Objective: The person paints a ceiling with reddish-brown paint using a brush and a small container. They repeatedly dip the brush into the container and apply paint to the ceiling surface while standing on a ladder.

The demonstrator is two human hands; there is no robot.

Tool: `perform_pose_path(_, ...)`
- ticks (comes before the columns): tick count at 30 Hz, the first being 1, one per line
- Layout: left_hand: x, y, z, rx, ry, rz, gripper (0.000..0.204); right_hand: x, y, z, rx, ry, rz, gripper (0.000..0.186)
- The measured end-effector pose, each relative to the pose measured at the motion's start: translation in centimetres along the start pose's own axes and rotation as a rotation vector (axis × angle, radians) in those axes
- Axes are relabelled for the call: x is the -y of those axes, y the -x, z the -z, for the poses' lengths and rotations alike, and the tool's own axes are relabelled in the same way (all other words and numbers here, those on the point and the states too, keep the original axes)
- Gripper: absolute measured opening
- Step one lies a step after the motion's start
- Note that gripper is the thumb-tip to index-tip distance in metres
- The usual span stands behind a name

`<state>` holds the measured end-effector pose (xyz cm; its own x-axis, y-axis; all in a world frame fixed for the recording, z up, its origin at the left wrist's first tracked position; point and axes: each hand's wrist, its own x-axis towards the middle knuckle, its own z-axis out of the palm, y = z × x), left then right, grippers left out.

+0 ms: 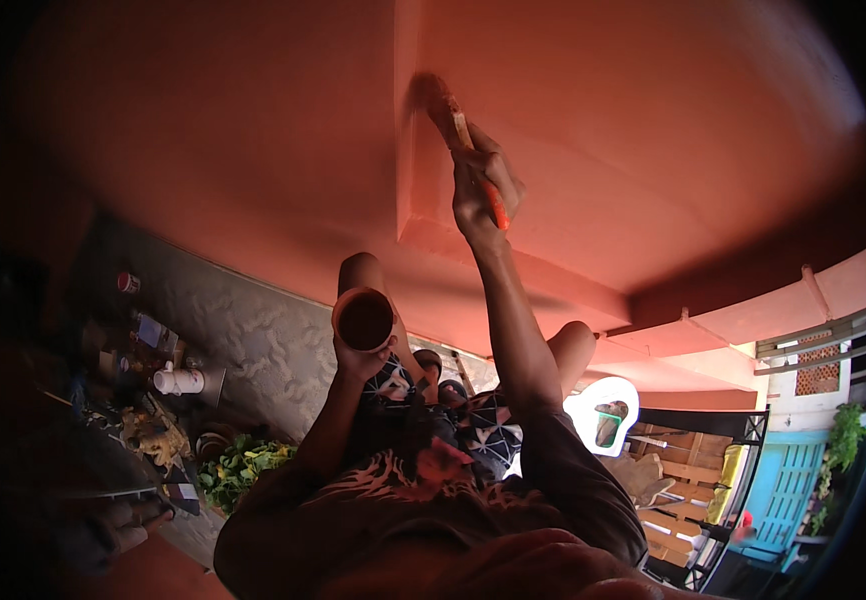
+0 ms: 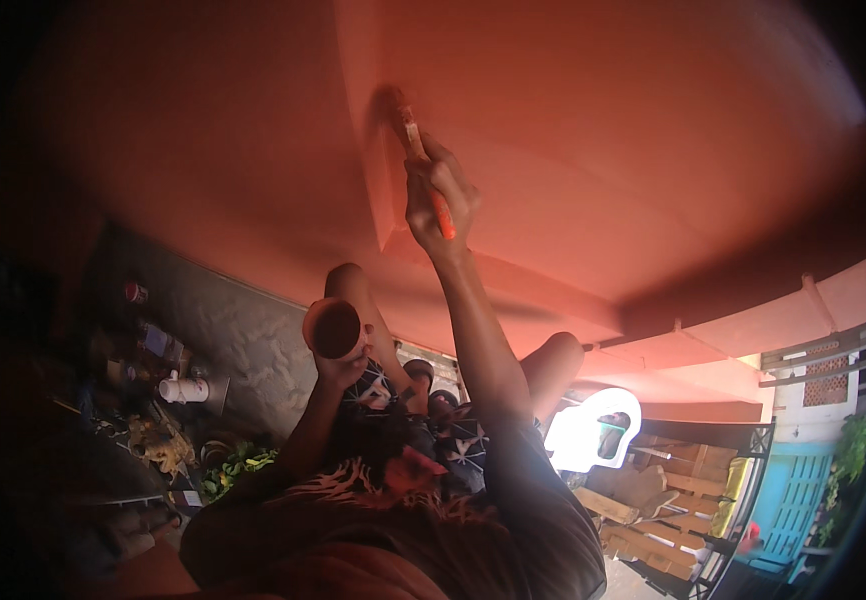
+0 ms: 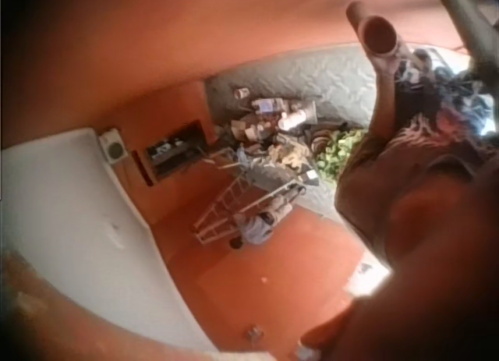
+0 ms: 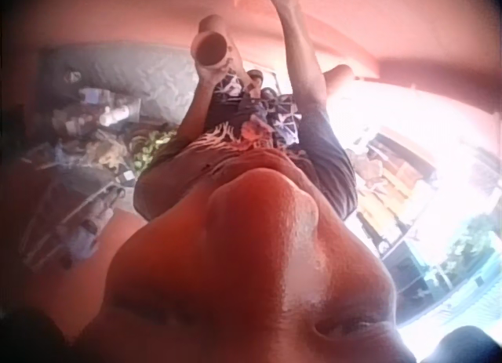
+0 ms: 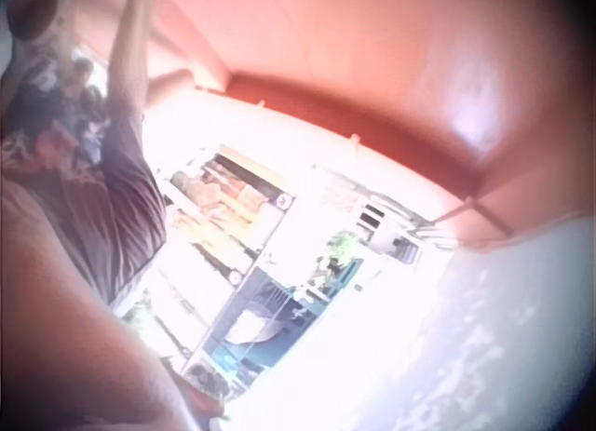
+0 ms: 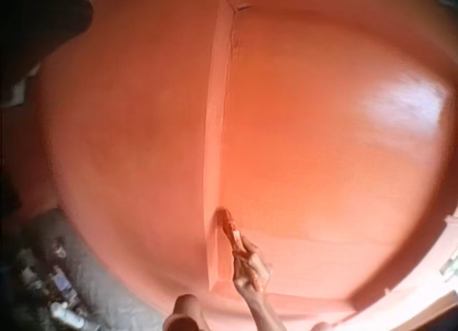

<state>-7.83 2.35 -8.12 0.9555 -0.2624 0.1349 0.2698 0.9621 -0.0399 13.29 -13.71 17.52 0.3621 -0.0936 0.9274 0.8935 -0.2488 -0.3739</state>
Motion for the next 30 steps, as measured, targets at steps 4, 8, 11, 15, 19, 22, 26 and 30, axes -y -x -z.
perform_pose_path(4,0.1,-1.1,0.1,0.008,-0.025,-0.002,0.066,-2.5,-0.1,1.5,-0.018,0.102,0.043,0.010)
perform_pose_path(8,0.5,-1.5,-0.5,0.000,0.012,-0.067,0.073,-1.9,1.2,3.0,-0.229,0.164,0.101,0.008)
perform_pose_path(11,0.7,-1.5,-0.7,-0.012,-0.021,-0.056,0.073,0.2,0.6,2.1,-0.090,0.124,0.086,0.012)
perform_pose_path(15,1.1,-1.6,-0.9,-0.060,-0.025,-0.012,0.073,-1.1,-0.2,0.3,0.097,0.169,0.106,0.011)
perform_pose_path(19,0.6,-2.2,-1.4,-0.030,-0.047,-0.013,0.073,-2.6,1.0,2.5,-0.165,0.181,0.034,0.010)
perform_pose_path(22,0.5,-2.1,-1.3,-0.052,-0.056,-0.026,0.072,-1.6,1.9,3.3,-0.349,0.178,0.054,0.011)
perform_pose_path(26,0.5,-2.1,-0.7,-0.083,-0.068,-0.019,0.072,0.2,1.9,1.5,-0.077,0.098,0.090,0.014)
perform_pose_path(30,1.0,-2.7,-1.2,-0.079,-0.082,0.027,0.070,-2.1,2.0,1.3,0.078,0.111,0.068,0.015)
